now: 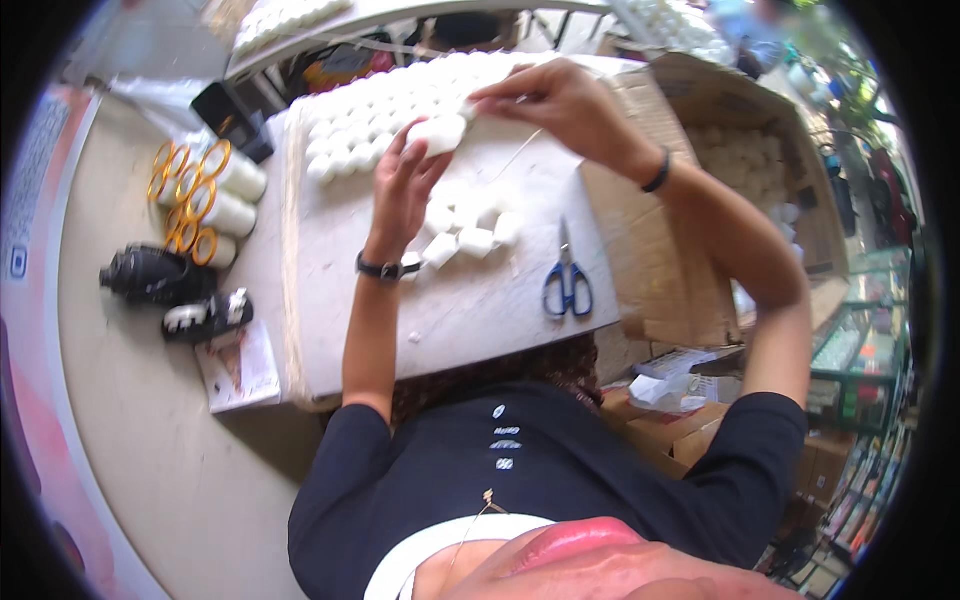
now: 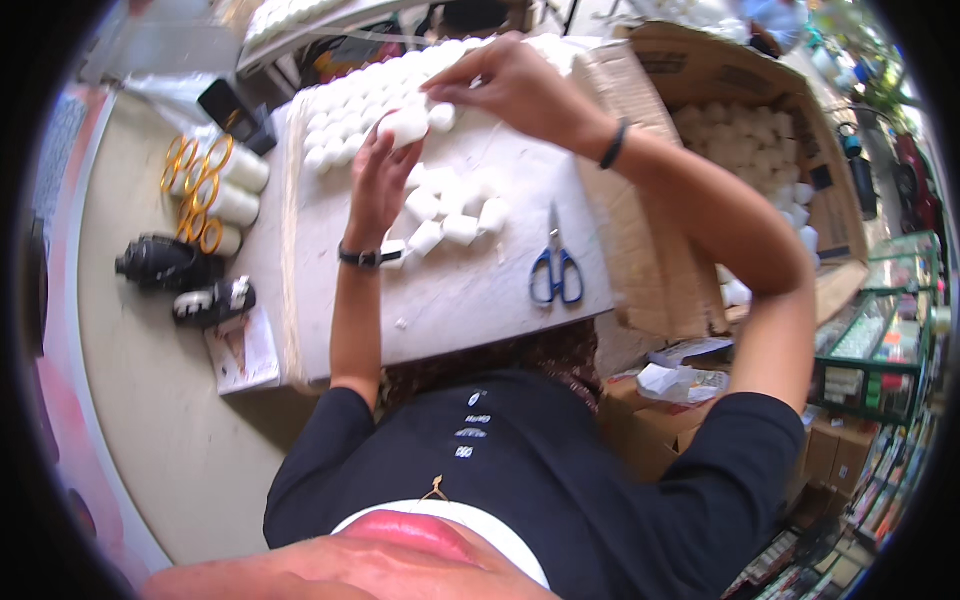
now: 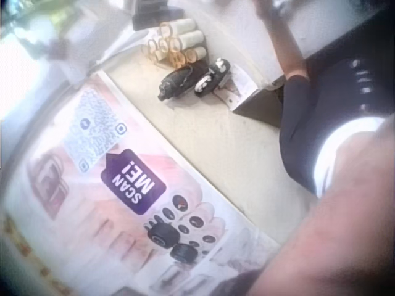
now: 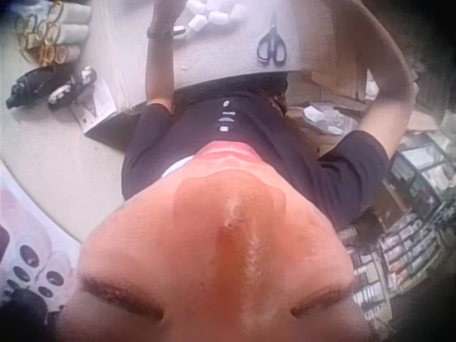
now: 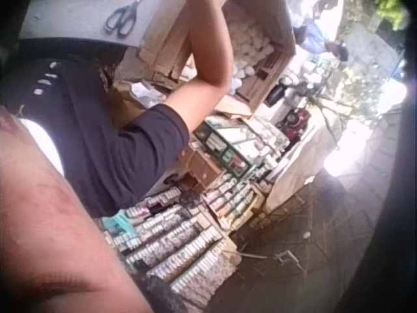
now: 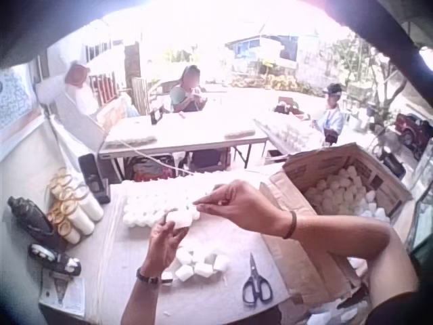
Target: The person repeatedly picks up small white cotton balls, threads them onto a thin string, and places the completed strings on the table. They also use scissors to cut the string and occasionally wipe the cotton balls with a cloth.
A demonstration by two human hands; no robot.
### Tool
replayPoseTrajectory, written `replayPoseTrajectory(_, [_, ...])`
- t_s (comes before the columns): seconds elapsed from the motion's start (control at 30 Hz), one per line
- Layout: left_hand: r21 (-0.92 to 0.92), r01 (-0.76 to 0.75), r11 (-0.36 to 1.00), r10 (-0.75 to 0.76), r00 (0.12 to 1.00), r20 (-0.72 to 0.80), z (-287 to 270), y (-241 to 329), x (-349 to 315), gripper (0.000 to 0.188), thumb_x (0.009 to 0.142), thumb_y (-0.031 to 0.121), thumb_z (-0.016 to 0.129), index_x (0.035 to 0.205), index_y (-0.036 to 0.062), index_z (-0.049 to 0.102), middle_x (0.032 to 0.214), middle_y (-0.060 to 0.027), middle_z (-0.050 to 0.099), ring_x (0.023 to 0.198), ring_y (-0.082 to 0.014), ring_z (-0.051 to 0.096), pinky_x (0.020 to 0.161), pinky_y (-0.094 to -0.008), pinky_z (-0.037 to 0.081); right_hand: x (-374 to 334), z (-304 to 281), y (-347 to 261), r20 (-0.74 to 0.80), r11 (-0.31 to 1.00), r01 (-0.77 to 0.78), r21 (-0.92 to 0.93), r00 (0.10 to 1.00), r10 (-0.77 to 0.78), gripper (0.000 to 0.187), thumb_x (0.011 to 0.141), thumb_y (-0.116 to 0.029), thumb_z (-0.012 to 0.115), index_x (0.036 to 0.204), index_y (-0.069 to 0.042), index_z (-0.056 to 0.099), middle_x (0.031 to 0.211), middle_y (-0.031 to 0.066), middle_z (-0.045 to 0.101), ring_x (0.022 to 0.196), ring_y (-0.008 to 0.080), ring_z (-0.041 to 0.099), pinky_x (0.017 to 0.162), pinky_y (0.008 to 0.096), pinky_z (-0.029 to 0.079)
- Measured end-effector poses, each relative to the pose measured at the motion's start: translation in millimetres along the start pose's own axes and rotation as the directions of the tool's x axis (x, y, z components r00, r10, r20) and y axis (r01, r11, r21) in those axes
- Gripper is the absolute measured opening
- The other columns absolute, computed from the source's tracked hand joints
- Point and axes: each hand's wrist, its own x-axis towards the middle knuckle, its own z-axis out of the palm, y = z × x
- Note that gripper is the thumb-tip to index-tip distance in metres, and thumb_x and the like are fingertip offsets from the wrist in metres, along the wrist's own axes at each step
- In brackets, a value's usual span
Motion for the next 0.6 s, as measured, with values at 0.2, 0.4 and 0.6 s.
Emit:
replayPoseTrajectory(0.2, [-0.172,0.029,0.985,-0.019,0.998,0.059,9,5,-20,0.053,0.101,0.024,0.058,0.14,-0.0062,0.039,0.133,-0.0206,0.056,0.124,-0.0283,0.059,0.105,-0.0303,0.052,-9,5,-16,0.013,0.952,0.022,-0.307,1.0,-0.019,0.018,0.084,-0.014,0.078,0.101,-0.008,0.079,0.072,0.0015,0.061,0.059,0.0094,0.051,0.053,0.0258,0.04])
replayPoseTrajectory(0.4, [-0.168,-0.008,0.986,0.02,0.997,0.073,13,4,-23,0.049,0.099,0.02,0.062,0.139,-0.0012,0.045,0.129,-0.0172,0.06,0.119,-0.0267,0.062,0.107,-0.0356,0.051,-13,14,-28,0.04,0.888,0.154,-0.433,0.988,-0.152,0.012,0.081,-0.019,0.08,0.088,-0.009,0.078,0.073,0.0041,0.063,0.06,0.0187,0.059,0.056,0.0304,0.045])
replayPoseTrajectory(0.6, [-0.09,-0.04,0.995,0.048,0.995,0.088,14,5,-29,0.05,0.098,0.017,0.062,0.141,-0.0006,0.044,0.128,-0.0171,0.06,0.119,-0.0263,0.062,0.107,-0.0384,0.051,-15,18,-33,0.046,0.869,0.128,-0.477,0.992,-0.121,0.011,0.081,-0.022,0.077,0.084,-0.011,0.078,0.076,0.0036,0.066,0.065,0.0234,0.065,0.059,0.033,0.05])
